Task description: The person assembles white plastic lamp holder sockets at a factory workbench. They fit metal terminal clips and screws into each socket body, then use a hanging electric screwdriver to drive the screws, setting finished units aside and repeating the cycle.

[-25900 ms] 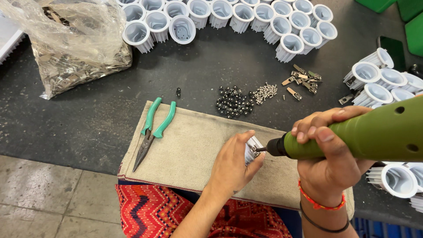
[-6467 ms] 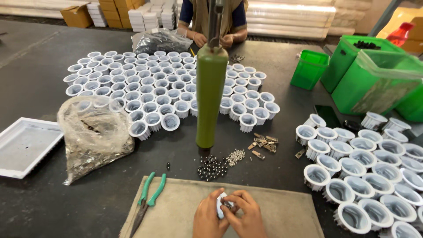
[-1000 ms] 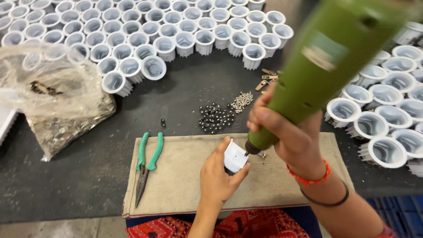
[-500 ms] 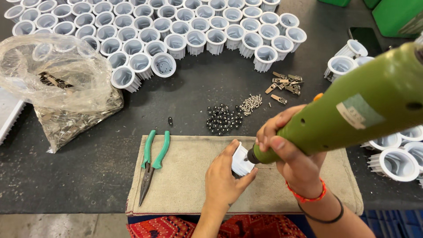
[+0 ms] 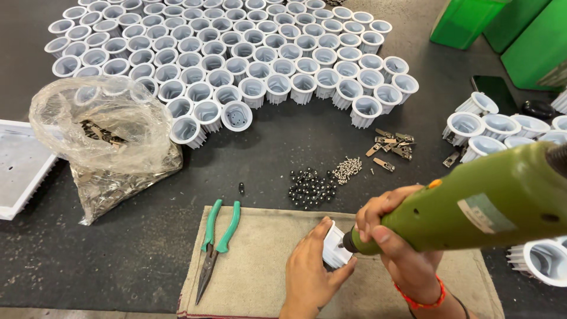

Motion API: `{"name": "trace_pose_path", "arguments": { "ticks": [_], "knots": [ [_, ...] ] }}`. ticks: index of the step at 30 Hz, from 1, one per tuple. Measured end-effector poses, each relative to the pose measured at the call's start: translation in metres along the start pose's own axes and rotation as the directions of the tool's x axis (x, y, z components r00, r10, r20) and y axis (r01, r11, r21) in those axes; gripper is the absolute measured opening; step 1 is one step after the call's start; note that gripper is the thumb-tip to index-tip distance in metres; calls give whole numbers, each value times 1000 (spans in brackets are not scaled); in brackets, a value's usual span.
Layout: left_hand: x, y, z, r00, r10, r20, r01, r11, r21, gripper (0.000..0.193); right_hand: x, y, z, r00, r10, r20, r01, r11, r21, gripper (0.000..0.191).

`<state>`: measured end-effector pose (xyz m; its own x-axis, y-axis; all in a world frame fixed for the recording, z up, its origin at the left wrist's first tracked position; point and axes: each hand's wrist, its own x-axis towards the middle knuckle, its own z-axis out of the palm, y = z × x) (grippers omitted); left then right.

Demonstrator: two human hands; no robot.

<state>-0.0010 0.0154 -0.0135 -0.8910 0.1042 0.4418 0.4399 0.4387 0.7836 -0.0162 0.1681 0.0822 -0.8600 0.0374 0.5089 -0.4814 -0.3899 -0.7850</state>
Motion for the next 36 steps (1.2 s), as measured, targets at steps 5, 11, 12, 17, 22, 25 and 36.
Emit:
{"name": "trace_pose_path", "arguments": {
  "ticks": [5,11,12,17,22,25,36],
  "knots": [
    [-4,0,0,996,-70,52,69,998,4,87,11,-11,9,998,70,8,-69,997,-44,33],
    [-2,1,-1,999,45,-10,-45,999,28,83,26,-21,22,989,141,-32,-143,987,-71,30],
    [-2,1,-1,998,57,-19,-57,998,27,83,27,-24,23,990,135,-35,-137,988,-70,30],
    [-2,2,-1,997,-70,40,69,997,24,85,29,-38,15,998,69,10,-65,969,-240,36],
    [-1,2,-1,998,-53,20,53,998,22,84,12,-29,-7,990,141,18,-124,918,-377,37],
    [0,3,-2,999,-48,18,48,999,23,84,-7,-18,-34,986,162,25,-135,889,-439,33],
    [1,14,-6,999,-44,3,44,999,13,86,-57,-9,-124,914,209,-347,-405,442,-801,19]
  ]
}}
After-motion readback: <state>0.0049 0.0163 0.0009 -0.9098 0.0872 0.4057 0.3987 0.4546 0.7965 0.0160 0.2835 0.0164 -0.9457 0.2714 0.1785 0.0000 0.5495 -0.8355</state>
